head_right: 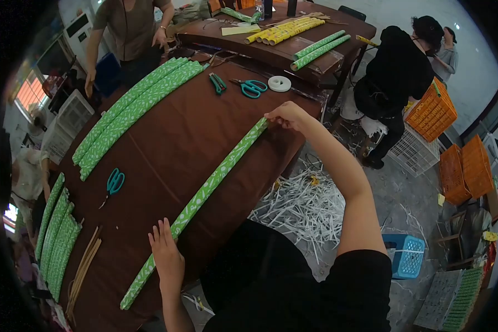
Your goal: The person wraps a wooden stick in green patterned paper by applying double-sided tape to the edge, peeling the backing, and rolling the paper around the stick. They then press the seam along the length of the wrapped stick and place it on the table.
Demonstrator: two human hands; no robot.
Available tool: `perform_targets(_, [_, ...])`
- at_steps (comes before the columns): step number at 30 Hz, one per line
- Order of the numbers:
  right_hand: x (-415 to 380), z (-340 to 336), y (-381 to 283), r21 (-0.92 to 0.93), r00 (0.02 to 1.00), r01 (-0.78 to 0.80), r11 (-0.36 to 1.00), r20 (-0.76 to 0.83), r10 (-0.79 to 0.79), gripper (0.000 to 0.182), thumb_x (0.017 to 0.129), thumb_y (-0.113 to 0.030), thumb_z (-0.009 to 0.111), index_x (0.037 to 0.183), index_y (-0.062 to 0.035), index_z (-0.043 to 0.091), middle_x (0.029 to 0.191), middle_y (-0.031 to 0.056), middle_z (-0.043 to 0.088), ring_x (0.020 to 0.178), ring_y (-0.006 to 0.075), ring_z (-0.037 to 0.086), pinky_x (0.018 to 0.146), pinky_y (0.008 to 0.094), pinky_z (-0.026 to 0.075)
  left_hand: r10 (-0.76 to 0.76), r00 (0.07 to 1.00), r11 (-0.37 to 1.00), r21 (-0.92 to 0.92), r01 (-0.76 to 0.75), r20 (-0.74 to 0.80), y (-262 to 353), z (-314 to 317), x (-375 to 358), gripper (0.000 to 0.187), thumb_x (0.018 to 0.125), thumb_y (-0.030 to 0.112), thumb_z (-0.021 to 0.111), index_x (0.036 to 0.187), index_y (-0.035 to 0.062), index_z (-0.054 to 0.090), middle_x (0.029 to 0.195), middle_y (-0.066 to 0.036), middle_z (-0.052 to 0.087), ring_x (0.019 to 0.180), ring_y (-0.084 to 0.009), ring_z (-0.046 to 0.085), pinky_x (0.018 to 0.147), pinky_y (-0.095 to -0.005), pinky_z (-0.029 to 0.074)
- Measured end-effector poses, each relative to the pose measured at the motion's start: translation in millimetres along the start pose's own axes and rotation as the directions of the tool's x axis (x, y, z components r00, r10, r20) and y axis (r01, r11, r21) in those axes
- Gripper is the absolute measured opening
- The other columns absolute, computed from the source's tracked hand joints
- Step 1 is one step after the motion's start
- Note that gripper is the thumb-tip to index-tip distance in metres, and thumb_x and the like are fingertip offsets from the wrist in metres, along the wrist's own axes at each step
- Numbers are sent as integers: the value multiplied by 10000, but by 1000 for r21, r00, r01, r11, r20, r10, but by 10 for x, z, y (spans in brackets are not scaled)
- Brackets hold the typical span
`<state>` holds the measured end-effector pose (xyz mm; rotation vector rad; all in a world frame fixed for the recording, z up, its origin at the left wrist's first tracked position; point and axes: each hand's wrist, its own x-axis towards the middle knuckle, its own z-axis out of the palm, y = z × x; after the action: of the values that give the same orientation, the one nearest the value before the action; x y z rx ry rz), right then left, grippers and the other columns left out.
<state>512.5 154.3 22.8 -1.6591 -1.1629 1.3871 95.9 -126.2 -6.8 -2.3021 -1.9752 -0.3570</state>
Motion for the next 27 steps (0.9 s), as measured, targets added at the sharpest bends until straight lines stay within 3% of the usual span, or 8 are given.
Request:
perform_targets(2, [-4,-5,40,4,1000,-11,1000,-5,11,158,788,-164,788,767,-57,673,717,-9,598,581,64,461,486,220,339,10,998,996,88,-15,54,2,-14,-3,667,794,-91,523,1437,-18,360,1429,-243,422,1348,-430,367,1138,-549,244])
perform_targets(8, [-2,71,169,-40,998,27,999,-64,-29,201,802,-208,778,763,-47,665,732,14,616,615,97,489,516,257,409,3,998,999,43,-6,64,-43,8,12,609,850,-50,519,1436,-21,357,1441,-260,399,1344,-452,359,1135,-561,238])
perform_targets(14, [-41,152,197,-56,990,48,997,-127,-55,225,811,-236,767,763,-46,657,743,19,618,652,109,513,571,280,484,13,996,1000,12,-15,84,-74,-8,20,691,776,-108,503,1444,-30,340,1444,-271,390,1343,-460,358,1132,-569,240])
perform_targets(16, [-44,162,203,-67,993,58,996,-100,-64,196,849,-251,743,821,-75,663,739,-26,587,659,80,500,603,273,480,10,996,1000,-8,-9,87,-69,-23,32,728,743,-130,491,1447,-31,335,1445,-276,387,1344,-462,357,1132,-571,241])
perform_targets(23, [-27,152,270,-101,991,96,990,-78,-104,223,868,-288,719,832,-84,640,734,-38,533,671,81,511,647,265,505,30,999,999,34,-30,-11,-108,71,15,692,758,-92,498,1434,-12,374,1443,-253,406,1320,-438,406,1120,-569,260])
perform_targets(24, [-11,176,276,-88,984,121,989,-120,-131,223,872,-244,720,771,-68,625,687,-25,514,611,93,522,581,267,529,12,1000,999,37,-12,-4,-102,86,10,692,758,-92,498,1434,-12,374,1443,-253,406,1320,-438,406,1120,-569,260])
perform_targets(27, [-7,170,294,-103,983,152,983,-91,-162,227,876,-246,716,775,-65,623,686,-29,514,613,85,521,584,266,531,25,998,998,57,-22,-57,-99,110,3,662,775,-56,495,1427,-9,389,1444,-227,421,1329,-423,403,1121,-592,232])
